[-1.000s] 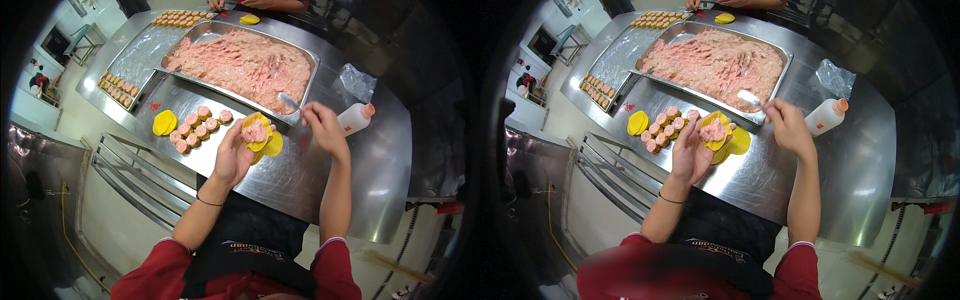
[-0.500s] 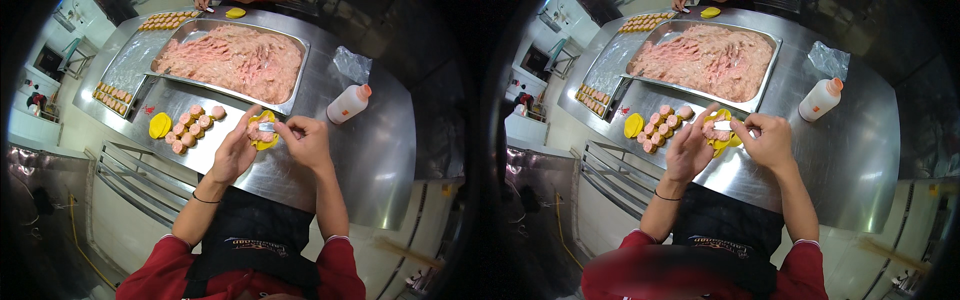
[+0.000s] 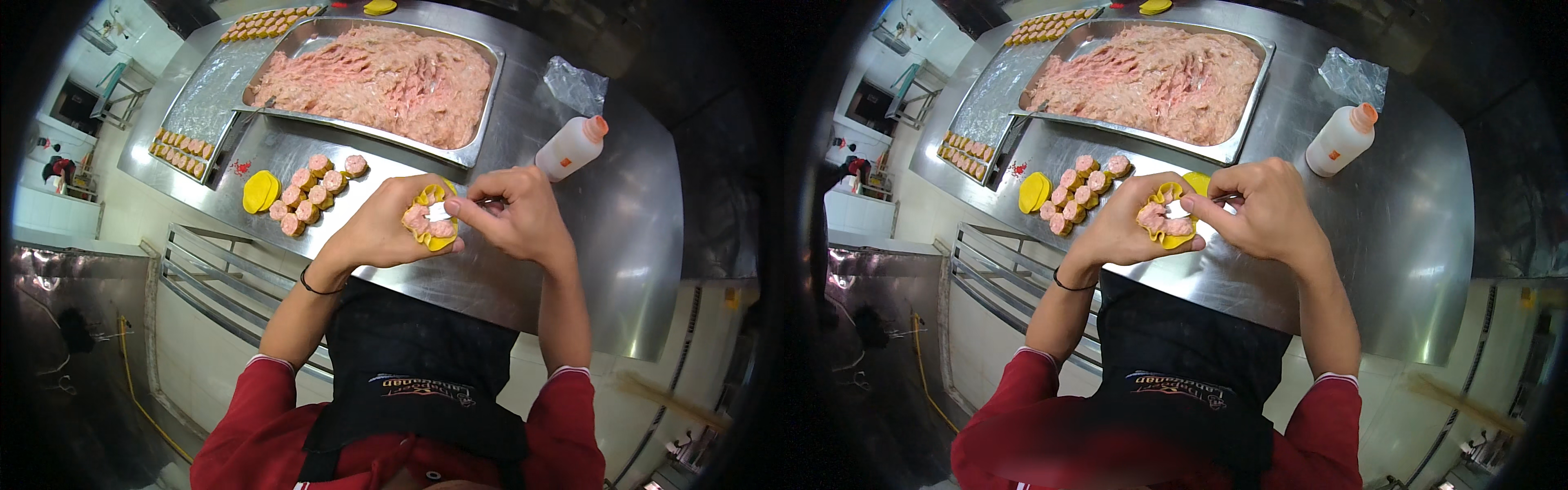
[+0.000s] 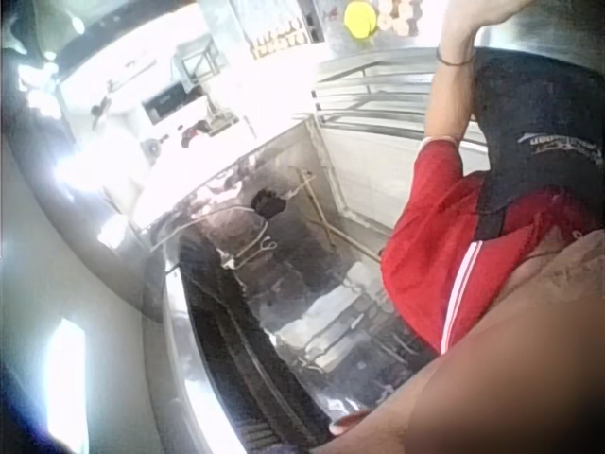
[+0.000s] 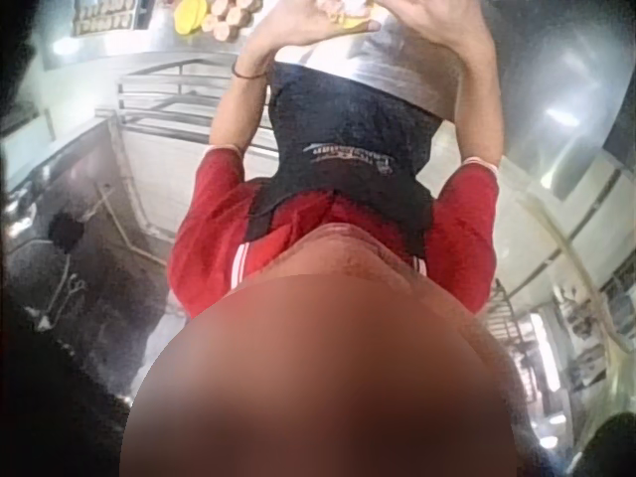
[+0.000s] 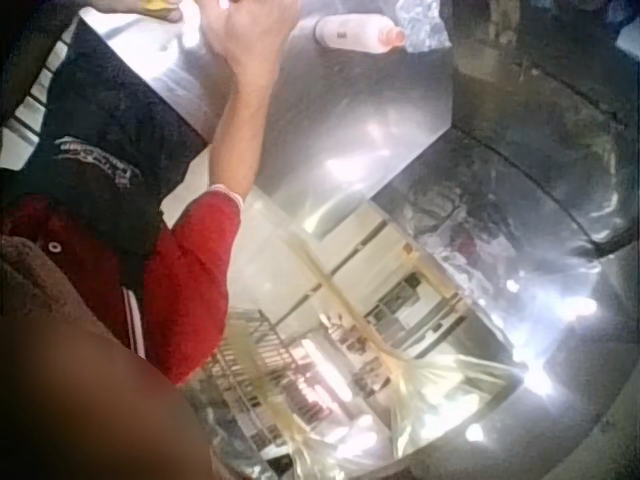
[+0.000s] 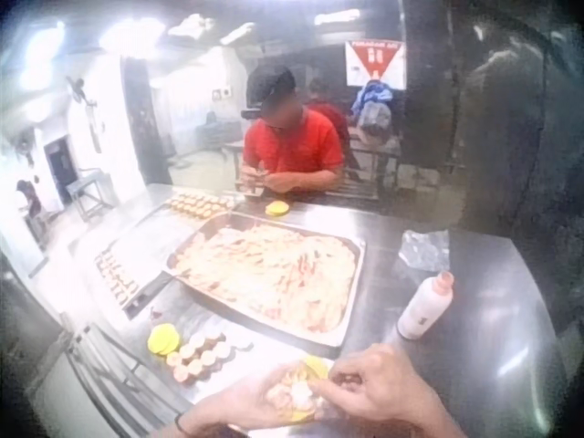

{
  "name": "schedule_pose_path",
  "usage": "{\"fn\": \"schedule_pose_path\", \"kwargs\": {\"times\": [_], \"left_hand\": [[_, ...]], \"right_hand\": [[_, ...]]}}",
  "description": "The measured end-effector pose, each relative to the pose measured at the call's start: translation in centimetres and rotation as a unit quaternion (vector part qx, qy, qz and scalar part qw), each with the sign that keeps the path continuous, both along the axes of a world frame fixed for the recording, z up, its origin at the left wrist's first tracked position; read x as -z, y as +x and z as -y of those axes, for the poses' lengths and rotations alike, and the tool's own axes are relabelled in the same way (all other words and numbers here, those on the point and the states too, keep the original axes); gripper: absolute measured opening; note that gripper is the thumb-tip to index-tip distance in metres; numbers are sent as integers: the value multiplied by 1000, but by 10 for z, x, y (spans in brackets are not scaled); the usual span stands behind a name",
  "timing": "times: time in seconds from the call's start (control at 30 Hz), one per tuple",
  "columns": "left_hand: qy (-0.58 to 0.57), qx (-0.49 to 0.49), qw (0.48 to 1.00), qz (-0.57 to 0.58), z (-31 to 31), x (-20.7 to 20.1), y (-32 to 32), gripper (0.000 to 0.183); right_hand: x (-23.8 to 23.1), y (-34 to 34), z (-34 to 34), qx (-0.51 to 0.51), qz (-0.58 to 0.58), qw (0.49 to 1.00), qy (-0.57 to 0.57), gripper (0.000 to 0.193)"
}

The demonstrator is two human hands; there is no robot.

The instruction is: The person scoops ground meat from a large tray and places it onto small yellow discs on a stainless steel table. They use a small metal spatula to spread and shape the meat on each disc, then set the completed items aside in a row.

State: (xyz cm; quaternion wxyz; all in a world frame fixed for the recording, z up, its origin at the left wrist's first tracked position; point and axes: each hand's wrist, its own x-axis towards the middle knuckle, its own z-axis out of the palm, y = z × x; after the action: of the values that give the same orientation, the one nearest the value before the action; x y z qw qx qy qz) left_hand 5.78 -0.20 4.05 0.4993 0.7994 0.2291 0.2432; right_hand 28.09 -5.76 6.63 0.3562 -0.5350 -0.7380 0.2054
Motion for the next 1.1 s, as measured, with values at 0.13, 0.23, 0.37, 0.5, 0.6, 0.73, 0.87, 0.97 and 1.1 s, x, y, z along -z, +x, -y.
{"fn": "schedule_pose_path", "kwargs": {"times": [0.13,0.23,0.37,0.5,0.6,0.73,0.87,0.97,1.1], "left_hand": [[35,49,997,-56,-4,-4,1,37],[1,75,994,-86,-4,-2,-1,32],[-24,83,993,-84,-3,1,-4,37],[38,80,990,-107,-2,2,-1,48],[39,52,989,-133,0,-1,0,51],[25,65,987,-147,1,-6,-1,49],[-34,21,987,-153,4,-4,-9,49],[3,4,1000,26,11,4,-13,34],[20,4,1000,-14,18,13,-11,37]], "right_hand": [[-4,1,-1,-36,55,997,27,27],[-12,6,0,-35,94,993,61,27],[-21,16,4,7,30,999,23,26],[-12,9,2,-41,52,994,82,26],[-9,10,3,-13,85,993,85,26],[-3,8,5,-40,70,994,72,25],[1,16,7,48,7,998,33,30],[3,22,11,59,-139,988,-23,27],[8,17,11,42,-129,989,-53,28]]}}
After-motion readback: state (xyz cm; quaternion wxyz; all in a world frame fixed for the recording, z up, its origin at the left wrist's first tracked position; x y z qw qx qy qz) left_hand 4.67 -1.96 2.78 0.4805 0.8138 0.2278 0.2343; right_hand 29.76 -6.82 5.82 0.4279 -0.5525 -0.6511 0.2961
